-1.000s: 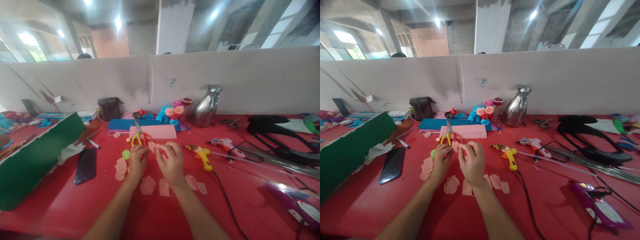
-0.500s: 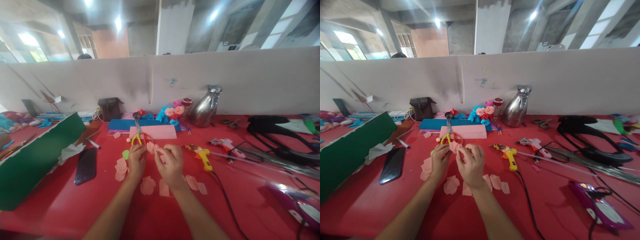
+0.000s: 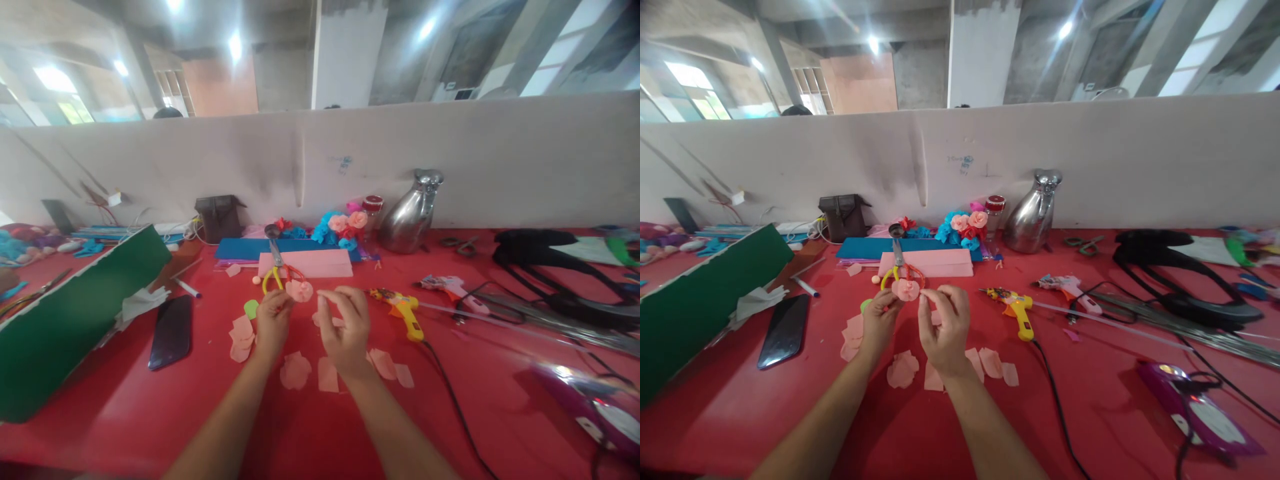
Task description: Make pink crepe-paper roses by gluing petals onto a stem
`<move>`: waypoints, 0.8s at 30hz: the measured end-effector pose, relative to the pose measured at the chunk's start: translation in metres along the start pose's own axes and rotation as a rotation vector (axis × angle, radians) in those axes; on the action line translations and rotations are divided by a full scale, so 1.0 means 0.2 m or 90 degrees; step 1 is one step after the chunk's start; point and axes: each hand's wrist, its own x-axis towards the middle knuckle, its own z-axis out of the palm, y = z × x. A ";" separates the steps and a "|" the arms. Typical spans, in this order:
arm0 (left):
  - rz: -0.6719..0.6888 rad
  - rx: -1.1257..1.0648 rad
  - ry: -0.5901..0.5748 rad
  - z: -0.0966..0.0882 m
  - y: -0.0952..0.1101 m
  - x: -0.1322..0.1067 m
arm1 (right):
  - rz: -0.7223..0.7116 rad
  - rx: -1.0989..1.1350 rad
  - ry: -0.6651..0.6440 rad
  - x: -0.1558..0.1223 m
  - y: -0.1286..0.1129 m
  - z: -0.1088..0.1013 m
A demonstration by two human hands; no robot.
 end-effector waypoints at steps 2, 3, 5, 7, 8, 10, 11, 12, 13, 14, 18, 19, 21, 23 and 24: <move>-0.091 -0.105 -0.012 0.01 0.01 0.00 | 0.035 0.029 0.009 0.01 -0.01 0.00; -0.136 -0.160 -0.014 0.01 0.01 0.01 | 0.044 0.035 0.010 0.02 -0.01 0.00; -0.217 -0.258 -0.010 0.01 0.01 0.01 | 0.055 0.039 0.006 0.03 0.00 0.01; -0.278 -0.322 -0.007 0.02 0.00 0.01 | 0.062 0.039 0.005 0.03 0.00 0.01; -0.299 -0.342 -0.007 0.02 0.00 0.02 | 0.064 0.038 0.007 0.03 0.00 0.00; -0.323 -0.365 -0.007 0.01 0.00 0.02 | 0.074 0.034 0.019 0.04 0.01 -0.01; -0.331 -0.369 -0.003 0.01 0.00 0.02 | 0.082 0.029 0.030 0.05 0.02 -0.02; -0.341 -0.376 0.003 0.01 0.00 0.02 | 0.091 0.022 0.042 0.06 0.03 -0.02; -0.351 -0.386 0.013 0.01 0.01 0.02 | 0.102 0.012 0.053 0.07 0.05 -0.03; -0.366 -0.401 0.021 0.01 0.01 0.02 | 0.114 0.001 0.061 0.08 0.07 -0.04; -0.435 -0.468 0.031 0.01 0.01 0.03 | 0.149 -0.059 -0.012 0.11 0.17 -0.06; -0.450 -0.476 0.029 0.01 0.00 0.03 | 0.149 -0.080 -0.059 0.12 0.20 -0.07; -0.460 -0.471 0.027 0.02 0.01 0.03 | 0.149 -0.148 -0.166 0.13 0.25 -0.10; -0.439 -0.432 0.023 0.02 0.01 0.03 | 0.163 -0.248 -0.263 0.16 0.29 -0.15; -0.420 -0.407 0.020 0.02 0.02 0.03 | 0.180 -0.303 -0.299 0.17 0.30 -0.18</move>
